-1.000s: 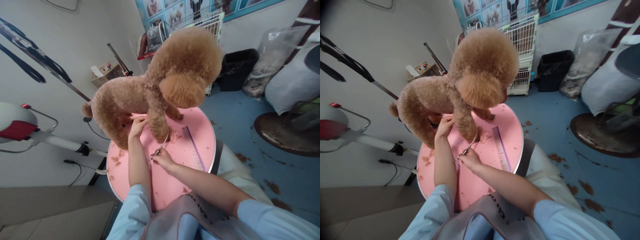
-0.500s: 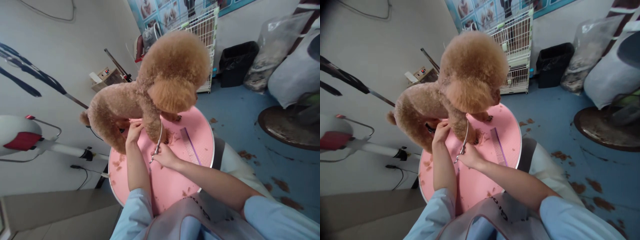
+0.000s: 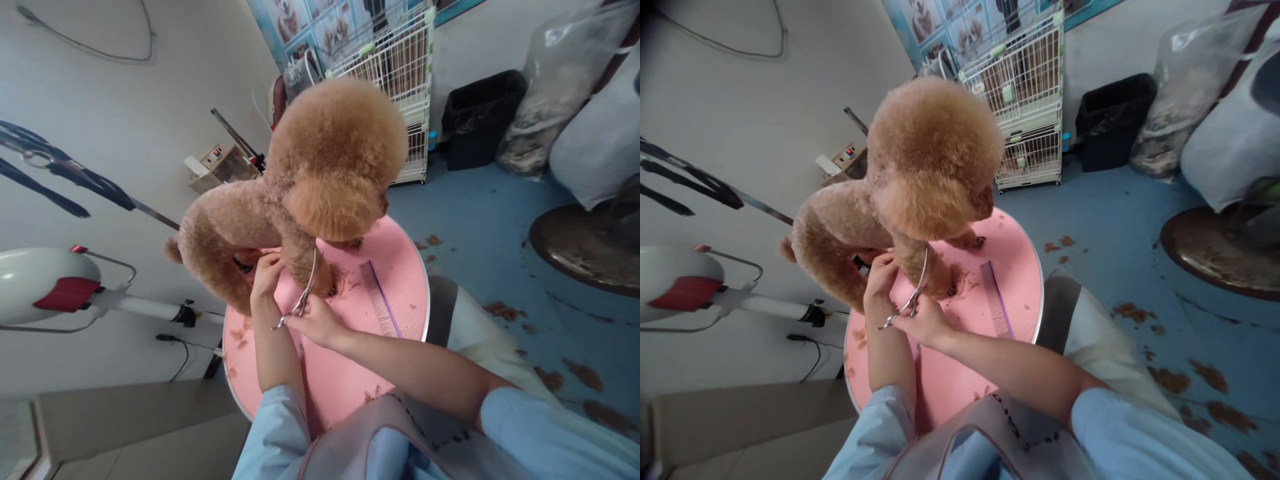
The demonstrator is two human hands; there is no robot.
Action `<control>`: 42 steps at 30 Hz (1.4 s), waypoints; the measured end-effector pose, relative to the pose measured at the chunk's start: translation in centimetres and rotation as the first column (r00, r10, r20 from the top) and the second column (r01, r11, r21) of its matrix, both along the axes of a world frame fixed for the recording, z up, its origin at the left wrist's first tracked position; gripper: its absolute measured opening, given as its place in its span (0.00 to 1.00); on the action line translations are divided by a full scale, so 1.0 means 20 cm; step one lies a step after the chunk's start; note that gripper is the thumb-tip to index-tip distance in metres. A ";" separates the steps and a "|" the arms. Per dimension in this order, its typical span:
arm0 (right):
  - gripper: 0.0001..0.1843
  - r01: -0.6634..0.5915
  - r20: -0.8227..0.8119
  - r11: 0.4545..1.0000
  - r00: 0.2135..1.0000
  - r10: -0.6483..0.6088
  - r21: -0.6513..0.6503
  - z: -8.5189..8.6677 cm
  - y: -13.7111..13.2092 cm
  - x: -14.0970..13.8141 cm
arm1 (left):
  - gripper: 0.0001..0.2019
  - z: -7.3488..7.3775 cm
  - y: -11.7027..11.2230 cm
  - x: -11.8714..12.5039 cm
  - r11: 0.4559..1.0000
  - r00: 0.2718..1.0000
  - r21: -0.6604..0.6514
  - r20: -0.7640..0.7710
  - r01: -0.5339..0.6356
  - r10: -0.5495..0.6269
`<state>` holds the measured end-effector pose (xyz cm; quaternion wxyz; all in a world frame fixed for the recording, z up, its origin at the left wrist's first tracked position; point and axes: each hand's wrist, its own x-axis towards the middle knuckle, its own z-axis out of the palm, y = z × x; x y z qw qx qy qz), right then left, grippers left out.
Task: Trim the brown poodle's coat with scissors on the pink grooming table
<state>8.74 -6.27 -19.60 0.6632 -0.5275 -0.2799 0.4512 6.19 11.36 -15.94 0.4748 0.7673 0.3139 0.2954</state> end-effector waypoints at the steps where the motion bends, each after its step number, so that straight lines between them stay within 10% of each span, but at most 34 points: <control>1: 0.13 -0.011 0.000 1.000 1.000 0.011 -0.002 -0.01 0.00 0.00 | 0.16 0.00 0.00 0.00 1.000 1.000 0.000 0.011 0.005 -0.005; 19: 0.16 -0.296 -0.075 0.952 0.954 0.291 -0.075 -0.08 -0.11 0.20 | 0.07 -0.02 -0.01 0.00 0.988 0.989 -0.152 0.148 0.004 0.018; 42: 0.17 -0.512 -0.027 0.851 0.858 0.513 -0.114 -0.14 -0.15 0.41 | 0.13 -0.09 -0.02 -0.06 0.951 0.951 -0.079 0.055 -0.300 0.304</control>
